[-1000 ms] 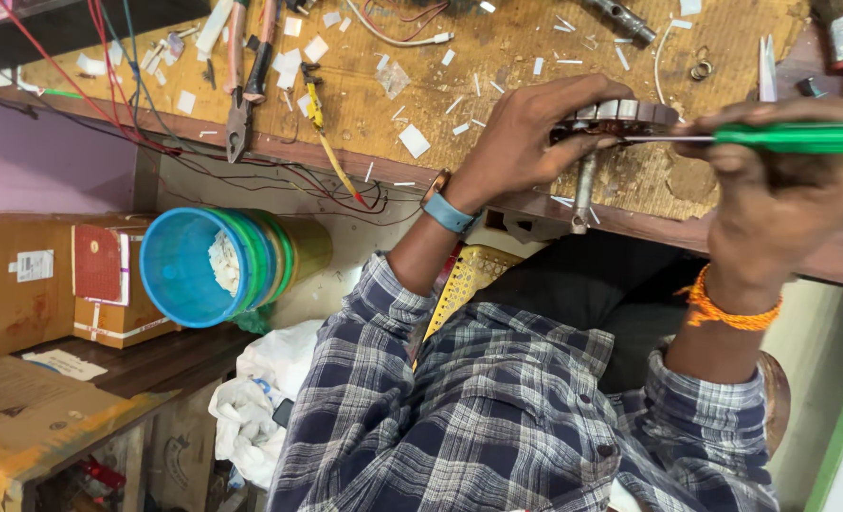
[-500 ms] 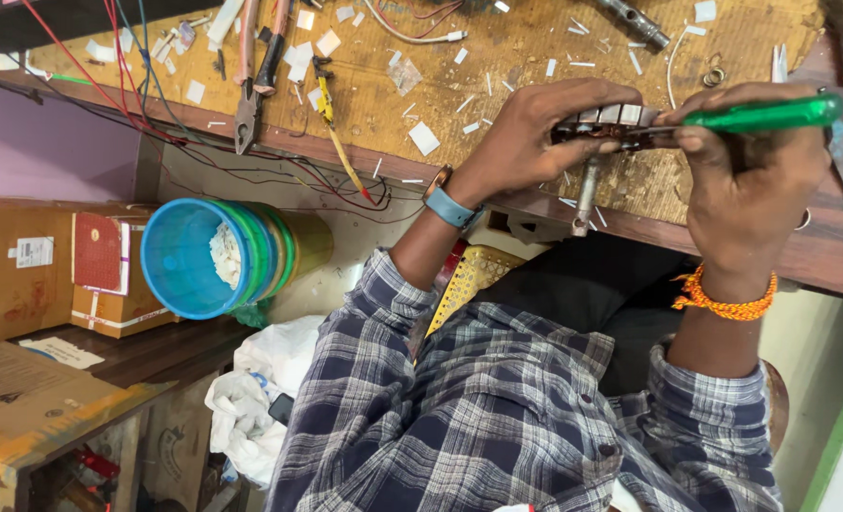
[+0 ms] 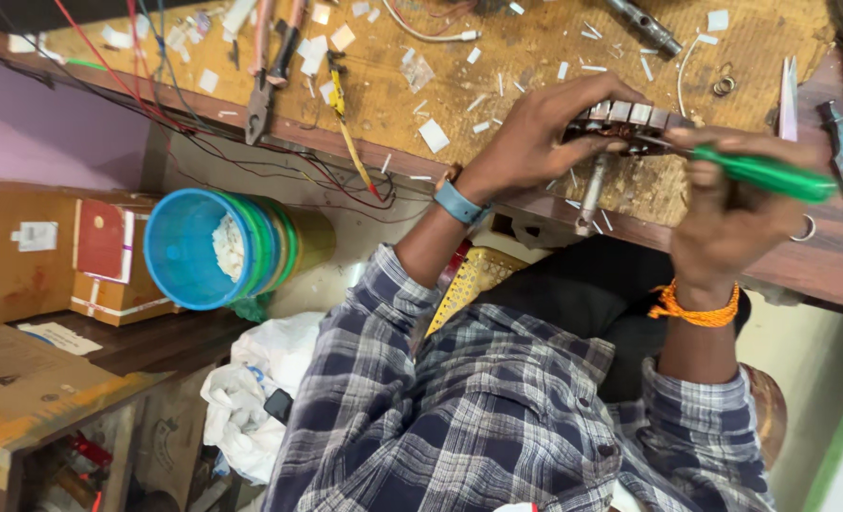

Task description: The person cuts small white rectangular pieces with scissors and inserts them into slots on a circular copper-wound rotor. They use a green-handled screwdriver to press the pieces into place. The work is performed at a cluttered workbench with various tools and parts visible.

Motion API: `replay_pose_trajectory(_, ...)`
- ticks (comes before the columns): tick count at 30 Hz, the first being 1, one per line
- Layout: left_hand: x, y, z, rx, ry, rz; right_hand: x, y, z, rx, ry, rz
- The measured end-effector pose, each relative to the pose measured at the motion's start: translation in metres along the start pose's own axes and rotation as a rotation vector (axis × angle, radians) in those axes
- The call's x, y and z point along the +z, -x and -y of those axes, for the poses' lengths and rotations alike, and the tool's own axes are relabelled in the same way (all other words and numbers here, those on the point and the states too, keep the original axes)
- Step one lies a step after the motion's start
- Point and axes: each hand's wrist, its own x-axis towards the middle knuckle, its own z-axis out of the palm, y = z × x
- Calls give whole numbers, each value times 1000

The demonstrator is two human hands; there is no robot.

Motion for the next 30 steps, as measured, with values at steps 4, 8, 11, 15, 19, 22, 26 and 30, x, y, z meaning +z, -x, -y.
replay_pose_trajectory(4,0,9,-9,-104,32,-14,-6,-5,-10,101,-175,-108)
replay_pose_trajectory(8,-1,6,-12,-134,78,-8,-12,-5,-13,108,-184,-120)
replay_pose_trajectory(11,-3,6,-11,-91,92,-24,-9,-5,-5,125,-128,-96)
replay_pose_trajectory(15,2,10,-8,-98,10,-16,6,-9,12,98,-91,-105)
replay_pose_trajectory(19,10,13,-4,-115,2,-53,31,0,28,-20,26,-194)
replay_pose_trajectory(22,14,16,2,-105,22,-121,50,10,27,-21,6,-259)
replay_pose_trajectory(26,12,18,3,-304,102,-130,54,12,15,-7,-14,-224)
replay_pose_trajectory(30,8,15,-4,-188,-97,-152,13,-6,2,99,-133,-243)
